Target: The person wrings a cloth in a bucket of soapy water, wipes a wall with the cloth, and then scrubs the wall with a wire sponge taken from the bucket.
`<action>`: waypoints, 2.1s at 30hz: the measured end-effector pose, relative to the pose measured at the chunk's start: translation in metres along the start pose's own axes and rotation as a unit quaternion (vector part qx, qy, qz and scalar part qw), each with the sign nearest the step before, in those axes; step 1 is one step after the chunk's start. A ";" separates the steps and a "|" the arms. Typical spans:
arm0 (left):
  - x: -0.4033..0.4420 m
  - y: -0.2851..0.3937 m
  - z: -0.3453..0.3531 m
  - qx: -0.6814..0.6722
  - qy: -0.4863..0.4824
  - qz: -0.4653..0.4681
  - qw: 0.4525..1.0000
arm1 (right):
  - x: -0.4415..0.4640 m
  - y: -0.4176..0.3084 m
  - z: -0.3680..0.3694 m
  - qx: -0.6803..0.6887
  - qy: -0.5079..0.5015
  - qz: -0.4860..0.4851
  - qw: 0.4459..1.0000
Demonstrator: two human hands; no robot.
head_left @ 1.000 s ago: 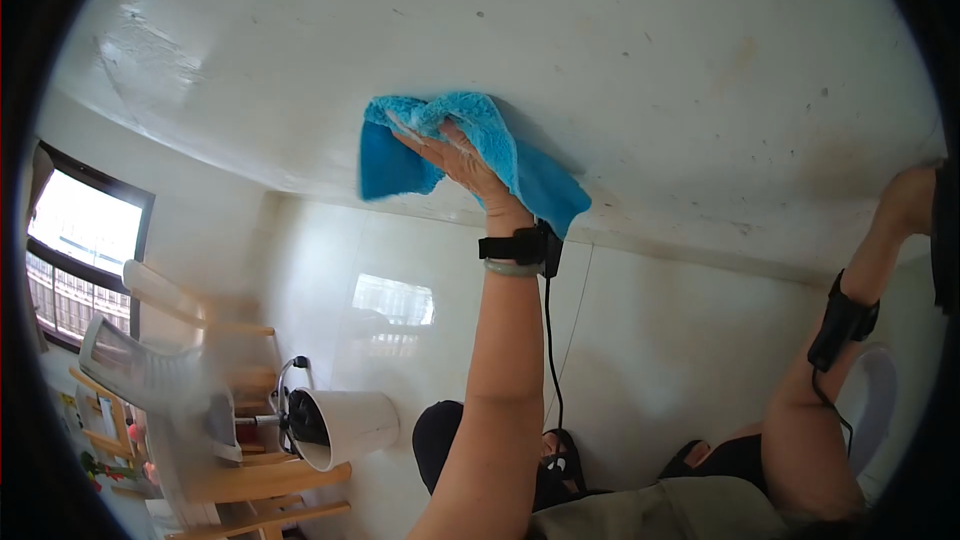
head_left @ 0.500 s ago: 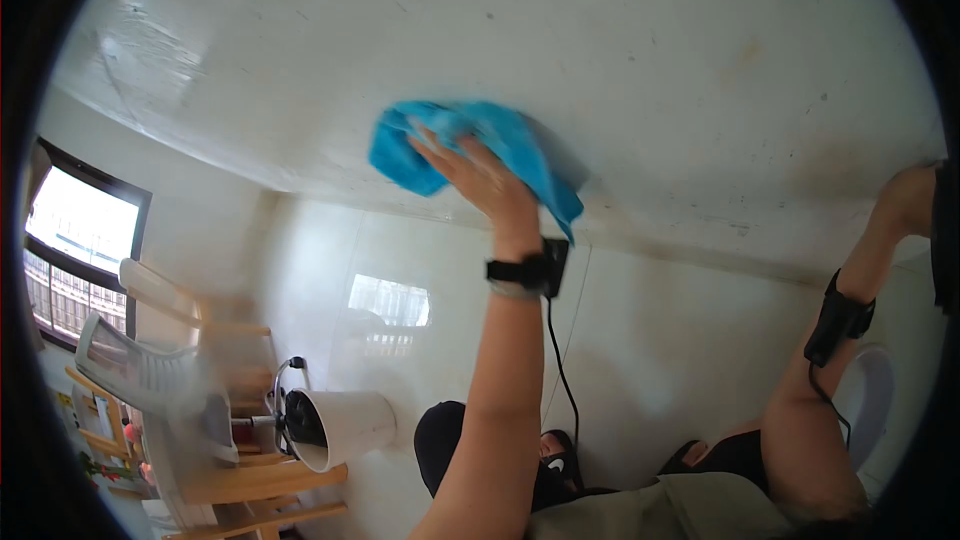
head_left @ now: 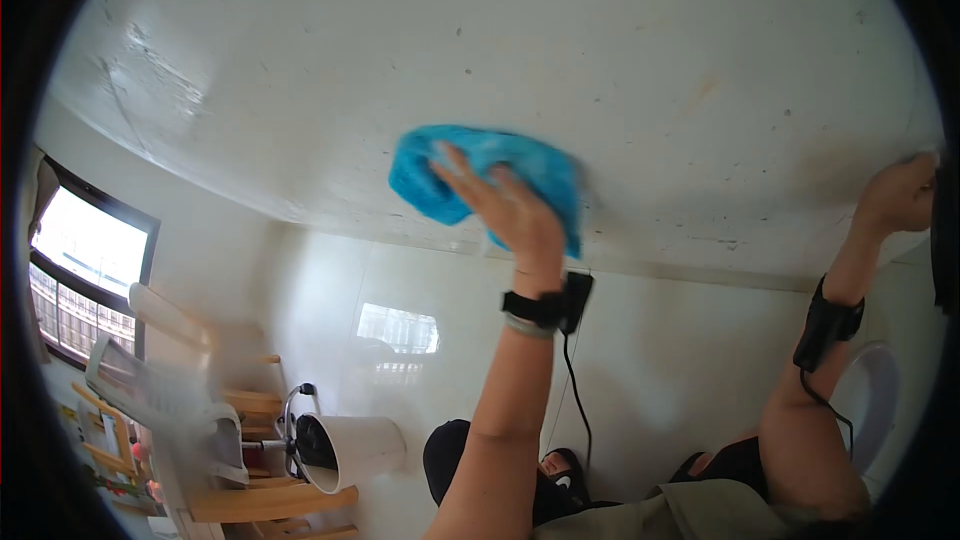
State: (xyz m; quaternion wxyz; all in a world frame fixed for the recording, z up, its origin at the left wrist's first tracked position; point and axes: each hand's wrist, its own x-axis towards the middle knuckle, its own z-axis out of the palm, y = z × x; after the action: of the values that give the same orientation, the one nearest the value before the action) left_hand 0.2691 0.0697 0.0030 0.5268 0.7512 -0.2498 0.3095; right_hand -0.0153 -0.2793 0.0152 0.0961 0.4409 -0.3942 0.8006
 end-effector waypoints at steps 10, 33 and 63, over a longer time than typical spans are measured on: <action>-0.012 0.016 -0.001 0.023 -0.110 0.095 0.989 | -0.004 -0.061 -0.005 0.069 0.020 0.014 0.997; 0.014 0.058 -0.011 0.071 -0.072 0.139 0.985 | 0.002 -0.089 -0.005 0.144 -0.010 -0.003 0.990; 0.045 0.076 -0.020 0.145 -0.031 0.230 0.962 | 0.006 -0.080 -0.006 0.153 -0.008 -0.037 0.987</action>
State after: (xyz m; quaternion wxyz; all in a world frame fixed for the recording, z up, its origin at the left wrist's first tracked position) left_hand 0.2429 0.0622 0.0891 0.3188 0.7511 -0.3842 0.4319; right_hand 0.0179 -0.2222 0.0617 0.0541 0.4716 -0.2511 0.8436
